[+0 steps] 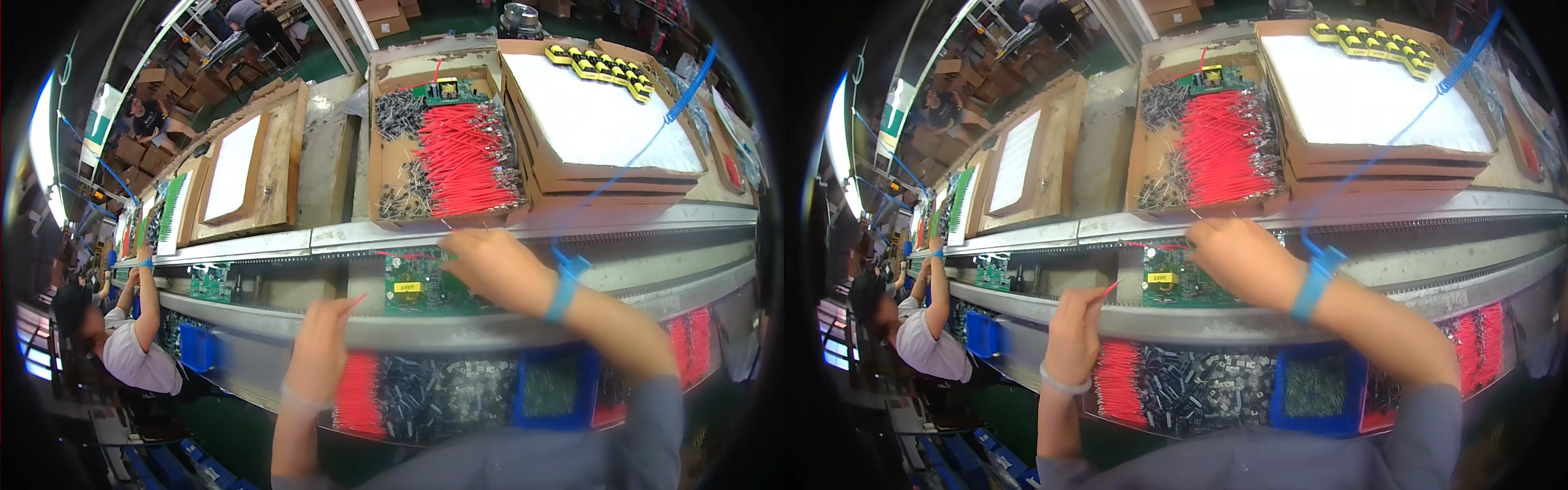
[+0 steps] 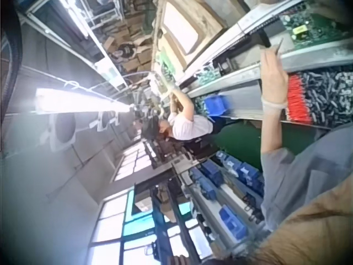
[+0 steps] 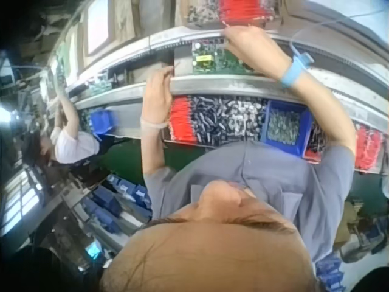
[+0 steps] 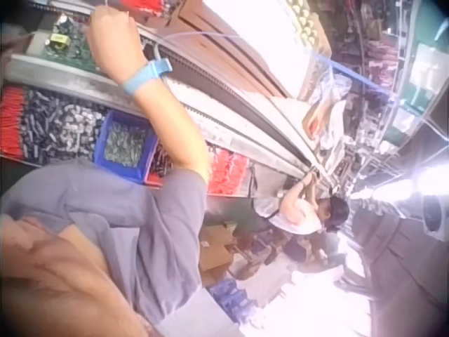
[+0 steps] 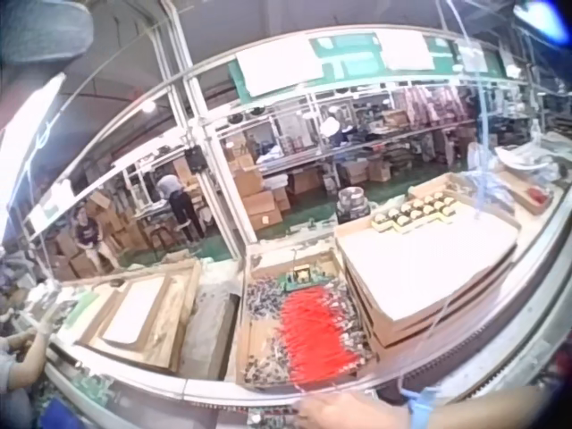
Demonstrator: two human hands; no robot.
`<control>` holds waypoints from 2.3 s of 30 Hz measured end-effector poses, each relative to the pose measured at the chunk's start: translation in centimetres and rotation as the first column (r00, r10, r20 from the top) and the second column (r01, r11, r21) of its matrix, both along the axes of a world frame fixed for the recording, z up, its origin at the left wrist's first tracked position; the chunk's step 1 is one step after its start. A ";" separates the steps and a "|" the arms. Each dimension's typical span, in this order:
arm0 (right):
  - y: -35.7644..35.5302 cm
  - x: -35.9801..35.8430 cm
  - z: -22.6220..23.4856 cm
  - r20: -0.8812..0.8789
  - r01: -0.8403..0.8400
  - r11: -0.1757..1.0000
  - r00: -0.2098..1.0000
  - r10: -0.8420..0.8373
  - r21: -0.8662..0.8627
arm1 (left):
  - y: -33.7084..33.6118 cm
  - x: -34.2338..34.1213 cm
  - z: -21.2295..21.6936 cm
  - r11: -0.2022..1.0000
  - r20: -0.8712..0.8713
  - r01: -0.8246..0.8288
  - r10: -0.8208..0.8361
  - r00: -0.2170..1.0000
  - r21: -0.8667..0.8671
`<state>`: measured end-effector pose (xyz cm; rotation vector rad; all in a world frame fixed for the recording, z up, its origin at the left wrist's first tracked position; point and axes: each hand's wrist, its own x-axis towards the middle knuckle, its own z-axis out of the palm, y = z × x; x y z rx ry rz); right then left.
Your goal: The person assembles printed circuit boards on an assembly line by picking electronic components, wires, and transformers from bins and boxes and inserting them into the boards by hand.
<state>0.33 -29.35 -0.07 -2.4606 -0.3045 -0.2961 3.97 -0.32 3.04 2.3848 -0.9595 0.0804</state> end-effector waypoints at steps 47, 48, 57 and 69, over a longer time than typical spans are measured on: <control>-21.1 -38.0 -0.5 0.096 0.622 0.278 0.499 -0.862 -0.732 | -4.9 5.4 -1.3 0.847 0.402 0.209 -0.431 0.808 0.488; -21.5 -38.2 -1.3 0.124 0.648 0.333 0.554 -0.823 -0.685 | -5.1 5.5 -1.3 0.844 0.419 0.204 -0.439 0.795 0.497; -21.9 -38.4 -1.2 0.097 0.524 0.302 0.603 -0.792 -0.797 | -4.2 5.7 -1.4 0.842 0.397 0.188 -0.421 0.816 0.505; -23.5 -42.6 -3.4 0.036 0.662 0.290 0.432 -0.901 -0.691 | -5.2 5.2 -1.8 0.859 0.246 0.305 -0.427 0.870 0.411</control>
